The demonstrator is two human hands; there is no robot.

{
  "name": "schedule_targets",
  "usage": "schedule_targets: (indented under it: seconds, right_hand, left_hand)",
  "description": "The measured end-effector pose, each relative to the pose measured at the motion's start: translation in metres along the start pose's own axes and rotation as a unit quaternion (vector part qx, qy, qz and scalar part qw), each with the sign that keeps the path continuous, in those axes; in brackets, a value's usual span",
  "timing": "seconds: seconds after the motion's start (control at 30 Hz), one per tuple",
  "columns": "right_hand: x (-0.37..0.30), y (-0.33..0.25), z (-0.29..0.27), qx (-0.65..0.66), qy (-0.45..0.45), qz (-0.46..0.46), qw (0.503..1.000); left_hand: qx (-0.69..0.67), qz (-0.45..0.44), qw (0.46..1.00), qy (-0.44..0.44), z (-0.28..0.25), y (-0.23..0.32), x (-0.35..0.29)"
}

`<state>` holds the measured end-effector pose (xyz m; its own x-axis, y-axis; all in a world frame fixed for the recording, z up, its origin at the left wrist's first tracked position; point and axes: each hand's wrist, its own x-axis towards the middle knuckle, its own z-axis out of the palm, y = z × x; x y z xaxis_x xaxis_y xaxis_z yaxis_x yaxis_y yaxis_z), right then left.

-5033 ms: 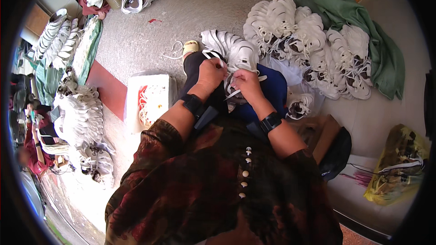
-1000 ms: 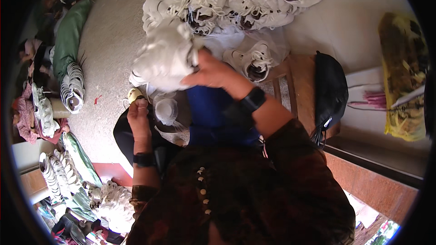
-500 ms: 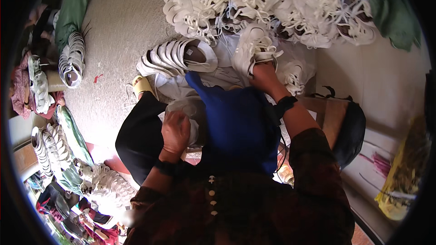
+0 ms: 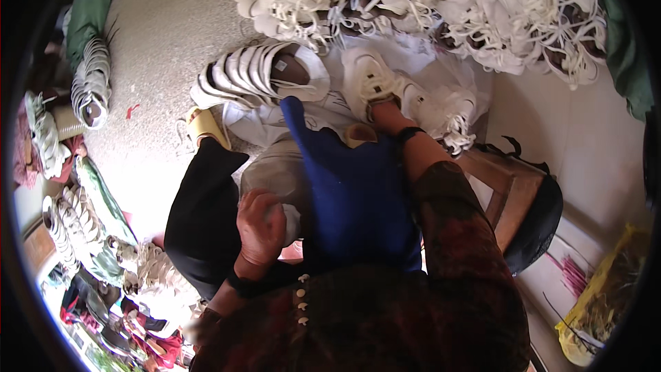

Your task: The recorder is lacing white athletic shoes and organizing them into stacks.

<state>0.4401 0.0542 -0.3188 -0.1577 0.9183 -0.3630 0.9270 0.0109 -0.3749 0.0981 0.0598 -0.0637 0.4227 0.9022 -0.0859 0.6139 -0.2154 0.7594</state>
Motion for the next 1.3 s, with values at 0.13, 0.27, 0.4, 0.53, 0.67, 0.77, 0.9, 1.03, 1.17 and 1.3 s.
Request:
schedule_targets:
  seconds: [0.13,0.27,0.4,0.53,0.67,0.77,0.9,1.03,1.17,1.3]
  right_hand:
    - [-0.004,-0.005,-0.003,-0.010,0.024,0.017,1.000]
    - [-0.007,-0.034,-0.043,0.039,-0.058,-0.005,0.998]
    - [-0.017,-0.032,-0.046,-0.076,0.110,-0.130,0.982]
    - [-0.010,-0.023,-0.062,-0.077,0.001,-0.134,0.988]
    - [0.005,0.001,-0.070,-0.075,-0.304,0.037,0.949]
    - [0.013,-0.014,-0.062,-0.049,-0.275,0.112,0.954]
    - [0.000,0.001,-0.051,-0.061,-0.183,0.022,0.981]
    - [-0.027,-0.014,-0.080,-0.093,-0.140,-0.013,0.986]
    - [-0.020,-0.033,-0.109,-0.132,-0.093,-0.043,0.986]
    - [0.033,-0.039,-0.131,-0.006,-0.087,-0.063,0.994]
  left_hand:
    - [-0.002,0.016,1.000,0.012,0.000,-0.005,-0.001]
    - [-0.011,0.006,1.000,0.015,-0.003,-0.005,-0.006]
    - [-0.016,0.009,1.000,0.005,-0.003,-0.004,-0.001]
    - [-0.002,0.022,1.000,0.009,-0.005,-0.006,-0.003]
    - [-0.016,0.010,1.000,0.007,-0.003,-0.005,-0.001]
    - [-0.018,0.008,1.000,0.011,-0.003,-0.006,-0.002]
    - [-0.013,0.019,1.000,0.014,-0.004,-0.005,0.000]
    - [-0.009,0.028,1.000,-0.006,-0.006,-0.011,-0.002]
    - [0.010,0.039,0.993,-0.111,-0.029,-0.015,0.005]
    - [0.010,0.064,0.979,-0.194,-0.078,-0.028,0.026]
